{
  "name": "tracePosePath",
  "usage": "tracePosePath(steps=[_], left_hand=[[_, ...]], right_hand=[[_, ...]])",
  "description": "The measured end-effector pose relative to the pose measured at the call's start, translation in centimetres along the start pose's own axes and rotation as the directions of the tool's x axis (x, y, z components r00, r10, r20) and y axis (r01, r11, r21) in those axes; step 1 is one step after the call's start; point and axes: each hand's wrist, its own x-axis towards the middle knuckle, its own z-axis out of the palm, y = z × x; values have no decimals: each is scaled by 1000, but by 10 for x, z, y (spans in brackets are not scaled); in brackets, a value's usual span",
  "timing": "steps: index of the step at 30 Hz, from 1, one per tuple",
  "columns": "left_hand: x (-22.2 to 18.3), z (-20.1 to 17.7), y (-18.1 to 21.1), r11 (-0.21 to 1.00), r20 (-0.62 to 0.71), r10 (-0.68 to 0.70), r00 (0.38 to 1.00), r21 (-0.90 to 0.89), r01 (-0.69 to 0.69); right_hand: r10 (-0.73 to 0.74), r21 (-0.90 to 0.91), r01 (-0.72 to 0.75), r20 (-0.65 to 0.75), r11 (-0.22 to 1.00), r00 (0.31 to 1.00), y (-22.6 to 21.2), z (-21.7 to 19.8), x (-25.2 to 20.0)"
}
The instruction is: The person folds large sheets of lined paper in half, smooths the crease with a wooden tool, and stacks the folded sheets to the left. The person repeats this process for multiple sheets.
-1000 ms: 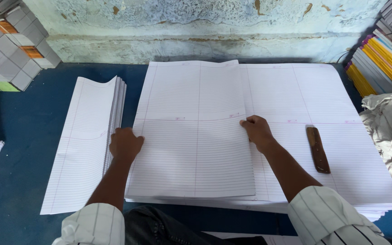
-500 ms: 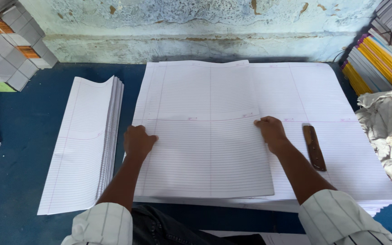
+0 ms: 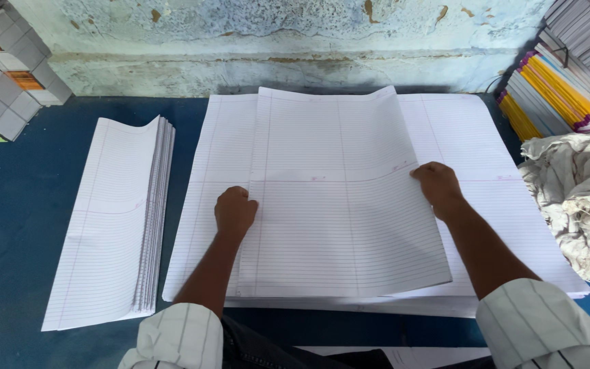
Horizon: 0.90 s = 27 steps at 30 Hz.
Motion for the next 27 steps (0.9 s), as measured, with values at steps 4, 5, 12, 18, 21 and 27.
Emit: tracePosePath(steps=[4,5,12,18,21,27], left_hand=[[0,9,8,994,99,-110,989,-5,111],[-1,9,11,991,124,-133,983,-10,135],[-7,6,30,984,185,-176,967,-3,180],[-9,6,32,979,169,-191,967,-45,201],[-9,8,31,973,140,-205,969,-77,217],[-8,9,28,961,157,-236,959,-106,254]], right_hand=[[1,-47,-1,5,999,1000,-9,-10,3],[-12,-42,12,15,999,1000,-10,-12,3],[-62,6,62,26,998,998,-21,-1,-1],[-163,-64,172,126,983,979,-32,29,-12],[-167,-156,187,129,970,977,-37,51,-23],[-215,-348,247,130,904,968,-36,79,-47]])
